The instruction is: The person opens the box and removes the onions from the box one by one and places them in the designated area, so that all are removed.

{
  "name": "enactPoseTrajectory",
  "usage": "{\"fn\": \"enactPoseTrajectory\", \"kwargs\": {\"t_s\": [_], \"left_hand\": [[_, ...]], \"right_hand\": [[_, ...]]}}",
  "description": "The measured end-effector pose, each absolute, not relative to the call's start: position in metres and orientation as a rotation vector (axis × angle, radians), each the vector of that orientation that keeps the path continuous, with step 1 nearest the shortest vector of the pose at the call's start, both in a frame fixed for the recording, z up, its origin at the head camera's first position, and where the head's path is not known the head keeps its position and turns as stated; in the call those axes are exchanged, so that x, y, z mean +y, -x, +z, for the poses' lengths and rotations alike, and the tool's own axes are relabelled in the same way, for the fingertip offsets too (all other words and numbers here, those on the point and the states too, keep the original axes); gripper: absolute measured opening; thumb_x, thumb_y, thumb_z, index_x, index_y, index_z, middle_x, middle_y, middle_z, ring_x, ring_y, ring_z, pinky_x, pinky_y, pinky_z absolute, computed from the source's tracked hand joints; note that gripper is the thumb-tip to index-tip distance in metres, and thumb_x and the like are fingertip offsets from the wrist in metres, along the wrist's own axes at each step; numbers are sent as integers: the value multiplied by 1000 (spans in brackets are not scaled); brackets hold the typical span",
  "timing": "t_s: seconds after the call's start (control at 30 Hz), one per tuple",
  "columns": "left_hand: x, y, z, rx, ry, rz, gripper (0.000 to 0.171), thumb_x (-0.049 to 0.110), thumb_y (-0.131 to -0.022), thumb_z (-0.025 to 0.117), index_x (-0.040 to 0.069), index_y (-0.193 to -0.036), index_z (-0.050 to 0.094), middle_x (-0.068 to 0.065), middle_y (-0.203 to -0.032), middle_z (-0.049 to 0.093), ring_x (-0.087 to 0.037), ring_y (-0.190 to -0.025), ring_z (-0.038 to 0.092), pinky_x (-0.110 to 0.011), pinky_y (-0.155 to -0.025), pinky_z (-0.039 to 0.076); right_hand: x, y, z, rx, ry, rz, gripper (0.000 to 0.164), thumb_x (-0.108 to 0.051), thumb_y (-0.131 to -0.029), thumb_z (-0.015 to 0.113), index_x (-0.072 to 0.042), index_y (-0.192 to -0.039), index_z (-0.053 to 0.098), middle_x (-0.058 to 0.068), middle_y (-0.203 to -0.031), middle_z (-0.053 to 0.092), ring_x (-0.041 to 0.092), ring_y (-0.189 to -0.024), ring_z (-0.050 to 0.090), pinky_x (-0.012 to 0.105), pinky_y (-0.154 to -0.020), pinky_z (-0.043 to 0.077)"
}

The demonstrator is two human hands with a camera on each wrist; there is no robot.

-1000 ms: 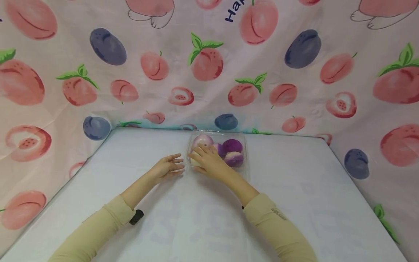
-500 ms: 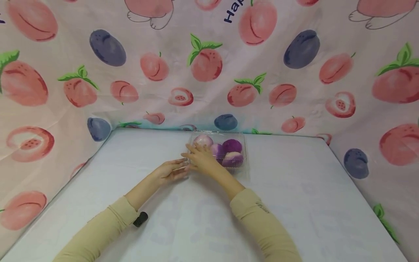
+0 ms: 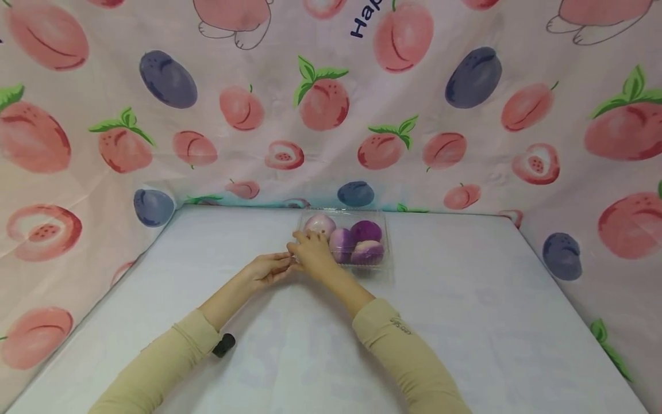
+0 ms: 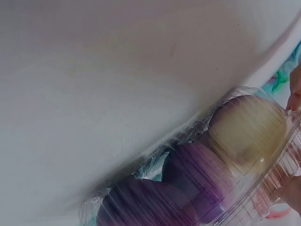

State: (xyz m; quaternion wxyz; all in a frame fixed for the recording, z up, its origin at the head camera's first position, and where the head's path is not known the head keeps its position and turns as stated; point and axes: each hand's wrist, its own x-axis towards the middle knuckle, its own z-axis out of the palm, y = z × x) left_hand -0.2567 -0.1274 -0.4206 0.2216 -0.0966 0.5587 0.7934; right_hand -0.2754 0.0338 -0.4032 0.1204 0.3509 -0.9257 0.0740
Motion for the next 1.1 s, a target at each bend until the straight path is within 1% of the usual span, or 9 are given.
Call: {"fn": "enactPoseTrajectory", "kwargs": {"t_s": [0.17, 0.27, 0.37, 0.5, 0.6, 0.7, 0.8, 1.0, 1.1], "left_hand": [[-125, 257, -420, 1634, 276, 2179, 43, -6, -96, 42, -13, -138, 34, -27, -139, 43, -17, -96, 66, -32, -102, 42], [-123, 256, -421, 1652, 268, 2179, 43, -7, -96, 41, -15, -138, 33, -30, -143, 36, -30, -119, 56, -35, -105, 38], [-122, 255, -421, 1668, 268, 2178, 42, -5, -97, 42, -15, -137, 35, -30, -141, 38, -33, -127, 47, -33, -102, 41], [-121, 251, -418, 1655, 286, 2195, 42, -5, -96, 44, -14, -136, 36, -27, -132, 50, -24, -105, 65, -29, -96, 46], [-119, 250, -414, 1651, 342, 2204, 42, -7, -95, 44, -13, -136, 37, -19, -115, 63, -13, -87, 67, -30, -96, 47], [-117, 254, -417, 1658, 399, 2214, 39, -10, -92, 48, -12, -131, 45, -14, -102, 68, -16, -87, 67, -33, -97, 47], [-120, 267, -437, 1585, 348, 2291, 31, -12, -85, 58, -12, -117, 58, -17, -92, 70, -22, -84, 69, -34, -86, 54], [-118, 275, -448, 1665, 414, 2257, 34, -6, -87, 60, -11, -120, 57, -23, -109, 67, -22, -88, 70, -31, -85, 54], [-112, 255, -419, 1714, 466, 2216, 38, -8, -90, 54, -13, -127, 50, -21, -107, 68, -17, -82, 69, -28, -85, 54]], "right_hand": [[31, 275, -404, -2680, -1014, 280, 30, -36, -78, 72, -14, -98, 68, 10, -131, 56, 42, -121, 51, 62, -100, 36], [30, 274, -406, -2648, -1025, 317, 22, -32, -80, 71, -13, -91, 70, 10, -125, 59, 44, -120, 51, 63, -99, 36], [29, 272, -409, -2592, -1037, 341, 17, -28, -81, 69, -11, -86, 71, 8, -114, 63, 42, -115, 54, 60, -97, 39], [27, 268, -412, -2506, -1033, 262, 16, -25, -83, 67, -9, -86, 67, 5, -99, 65, 38, -111, 58, 54, -94, 44], [25, 265, -414, -2474, -1013, 187, 16, -24, -84, 67, -9, -86, 63, 4, -94, 65, 37, -111, 59, 51, -94, 45], [25, 263, -412, -2481, -985, 183, 14, -18, -84, 68, -8, -83, 59, 4, -90, 64, 32, -106, 61, 46, -92, 46], [25, 262, -408, -2525, -970, 281, 15, -12, -84, 67, -7, -79, 55, 5, -85, 61, 29, -97, 61, 44, -86, 45], [28, 264, -404, -2613, -1010, 427, 17, -15, -83, 69, -8, -75, 55, 5, -87, 59, 39, -110, 56, 52, -90, 41], [31, 264, -405, -2603, -1030, 433, 17, -18, -83, 69, -9, -77, 57, 6, -98, 63, 41, -116, 52, 54, -96, 39]]}}
